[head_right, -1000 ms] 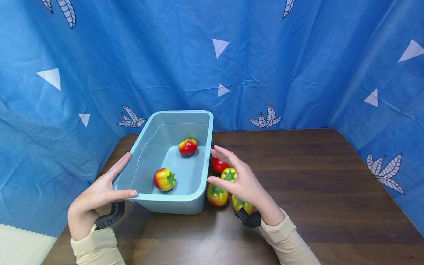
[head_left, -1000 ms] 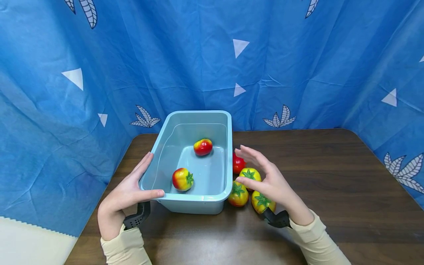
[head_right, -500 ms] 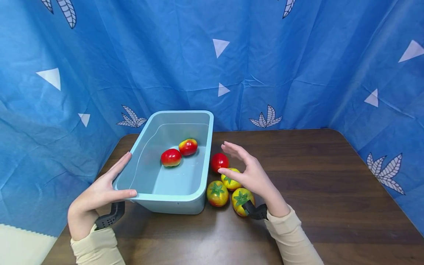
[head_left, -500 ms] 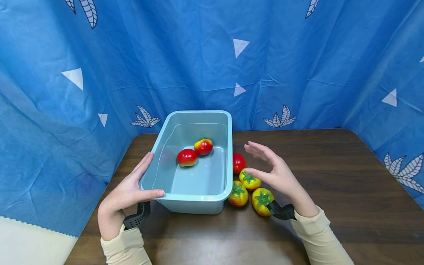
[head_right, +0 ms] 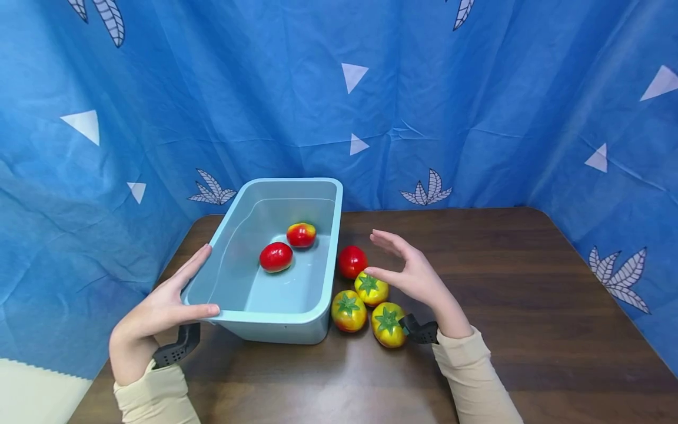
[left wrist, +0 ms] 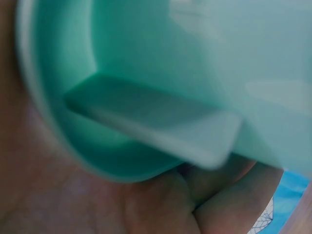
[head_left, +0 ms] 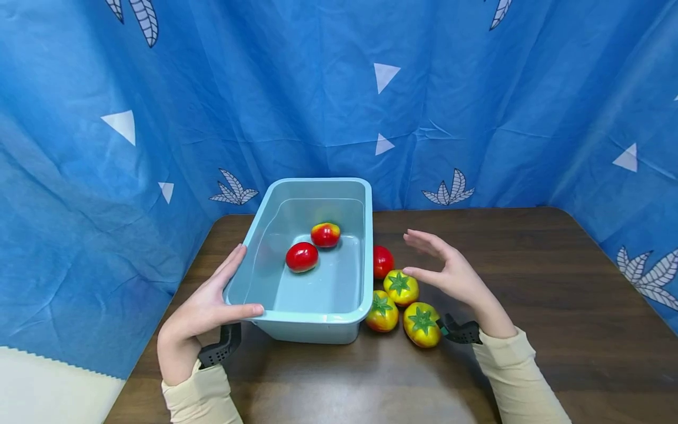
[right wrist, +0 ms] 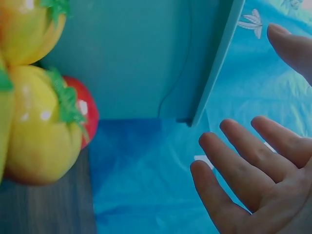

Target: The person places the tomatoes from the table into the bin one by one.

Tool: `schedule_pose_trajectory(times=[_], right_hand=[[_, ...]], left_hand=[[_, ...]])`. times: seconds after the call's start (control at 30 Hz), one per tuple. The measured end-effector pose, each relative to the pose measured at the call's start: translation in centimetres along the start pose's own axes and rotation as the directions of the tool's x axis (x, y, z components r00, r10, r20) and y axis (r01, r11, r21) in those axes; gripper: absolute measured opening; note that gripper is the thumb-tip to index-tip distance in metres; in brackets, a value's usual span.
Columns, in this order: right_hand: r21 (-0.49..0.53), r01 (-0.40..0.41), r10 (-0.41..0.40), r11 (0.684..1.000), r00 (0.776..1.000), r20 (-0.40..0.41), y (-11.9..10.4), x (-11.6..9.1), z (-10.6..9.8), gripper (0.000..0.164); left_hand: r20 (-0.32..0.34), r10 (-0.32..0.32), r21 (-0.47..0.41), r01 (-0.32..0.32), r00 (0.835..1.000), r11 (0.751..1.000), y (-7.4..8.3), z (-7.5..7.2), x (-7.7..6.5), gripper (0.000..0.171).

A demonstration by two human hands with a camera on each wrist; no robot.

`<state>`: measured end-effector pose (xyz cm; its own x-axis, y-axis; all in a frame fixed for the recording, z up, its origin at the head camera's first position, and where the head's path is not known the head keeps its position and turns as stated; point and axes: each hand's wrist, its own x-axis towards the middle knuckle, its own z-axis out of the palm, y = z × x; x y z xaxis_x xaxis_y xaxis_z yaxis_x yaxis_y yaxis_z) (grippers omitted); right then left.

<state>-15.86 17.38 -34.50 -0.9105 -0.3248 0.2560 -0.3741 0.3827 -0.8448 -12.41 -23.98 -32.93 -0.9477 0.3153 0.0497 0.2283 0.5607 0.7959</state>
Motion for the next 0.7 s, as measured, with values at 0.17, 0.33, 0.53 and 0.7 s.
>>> schedule_pose_trajectory(times=[0.17, 0.33, 0.53, 0.7], right_hand=[[-0.024, -0.025, 0.025, 0.999, 0.999, 0.021, 2.8, 0.0, -0.2, 0.065], [-0.026, -0.025, 0.026, 0.999, 0.999, 0.033, 4.1, 0.2, -0.3, 0.066], [-0.019, -0.032, 0.034, 0.999, 0.996, 0.078, 5.4, 0.5, -0.2, 0.068], [0.000, -0.063, 0.063, 0.998, 0.989, 0.137, 6.6, 0.5, 0.1, 0.067]], left_hand=[[-0.005, -0.010, 0.002, 0.010, 1.000, 1.000, -0.1, 0.1, 0.0, 0.100], [-0.002, 0.002, 0.011, -0.001, 1.000, 1.000, -0.1, 0.0, 0.0, 0.100], [0.003, 0.011, 0.005, -0.011, 1.000, 1.000, 0.0, -0.1, 0.0, 0.100], [0.001, 0.001, -0.008, -0.001, 1.000, 1.000, -0.1, -0.1, 0.0, 0.100]])
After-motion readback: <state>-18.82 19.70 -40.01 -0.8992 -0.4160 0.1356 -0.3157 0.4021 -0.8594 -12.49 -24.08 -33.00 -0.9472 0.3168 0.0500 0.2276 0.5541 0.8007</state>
